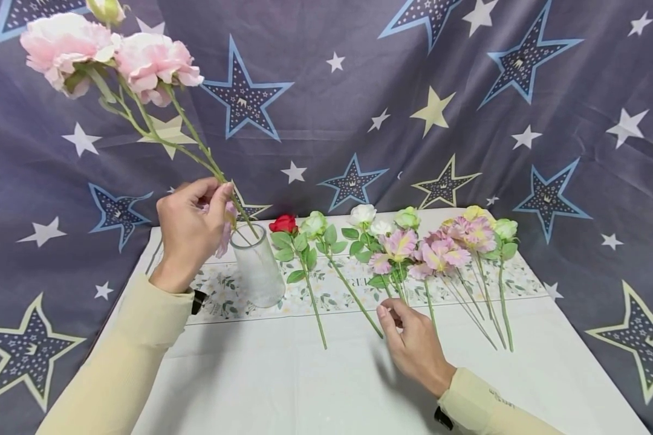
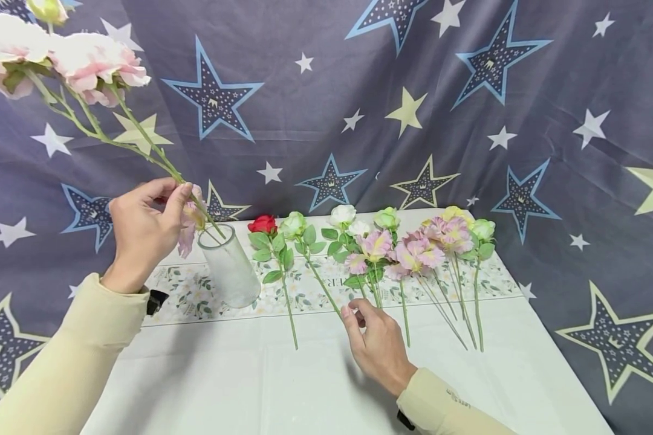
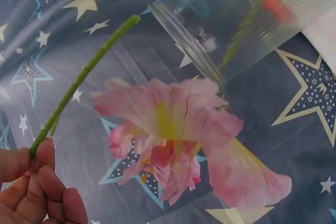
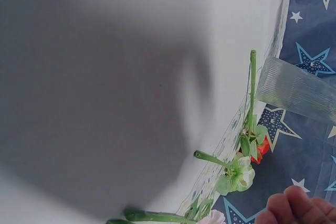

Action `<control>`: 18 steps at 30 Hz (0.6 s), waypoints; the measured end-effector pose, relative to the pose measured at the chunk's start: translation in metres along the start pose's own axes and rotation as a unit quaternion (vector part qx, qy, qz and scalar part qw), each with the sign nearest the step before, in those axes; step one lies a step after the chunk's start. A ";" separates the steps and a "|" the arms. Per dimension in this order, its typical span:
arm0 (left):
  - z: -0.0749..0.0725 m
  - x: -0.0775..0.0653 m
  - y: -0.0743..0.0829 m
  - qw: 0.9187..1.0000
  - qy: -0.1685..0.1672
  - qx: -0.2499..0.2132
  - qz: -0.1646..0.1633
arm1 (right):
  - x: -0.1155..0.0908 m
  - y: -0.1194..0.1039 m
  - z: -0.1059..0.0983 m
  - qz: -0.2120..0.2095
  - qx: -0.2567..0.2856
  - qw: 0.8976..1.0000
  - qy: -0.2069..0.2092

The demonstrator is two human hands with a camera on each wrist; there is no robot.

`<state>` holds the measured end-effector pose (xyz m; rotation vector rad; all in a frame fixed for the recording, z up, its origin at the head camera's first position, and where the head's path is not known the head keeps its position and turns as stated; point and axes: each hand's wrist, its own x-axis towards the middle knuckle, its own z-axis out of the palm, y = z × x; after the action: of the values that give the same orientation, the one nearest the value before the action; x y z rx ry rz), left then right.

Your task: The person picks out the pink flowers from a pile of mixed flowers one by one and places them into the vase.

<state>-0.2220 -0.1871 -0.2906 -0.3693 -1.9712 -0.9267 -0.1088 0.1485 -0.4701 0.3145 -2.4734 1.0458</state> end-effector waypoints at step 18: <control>0.012 -0.027 -0.025 0.997 -0.031 0.071 0.021 | -0.002 0.001 0.001 -0.001 0.005 1.000 0.003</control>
<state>-0.2285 -0.1927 -0.3280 -0.3600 -2.0652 -0.7519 -0.1081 0.1491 -0.4721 0.3163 -2.4625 1.0579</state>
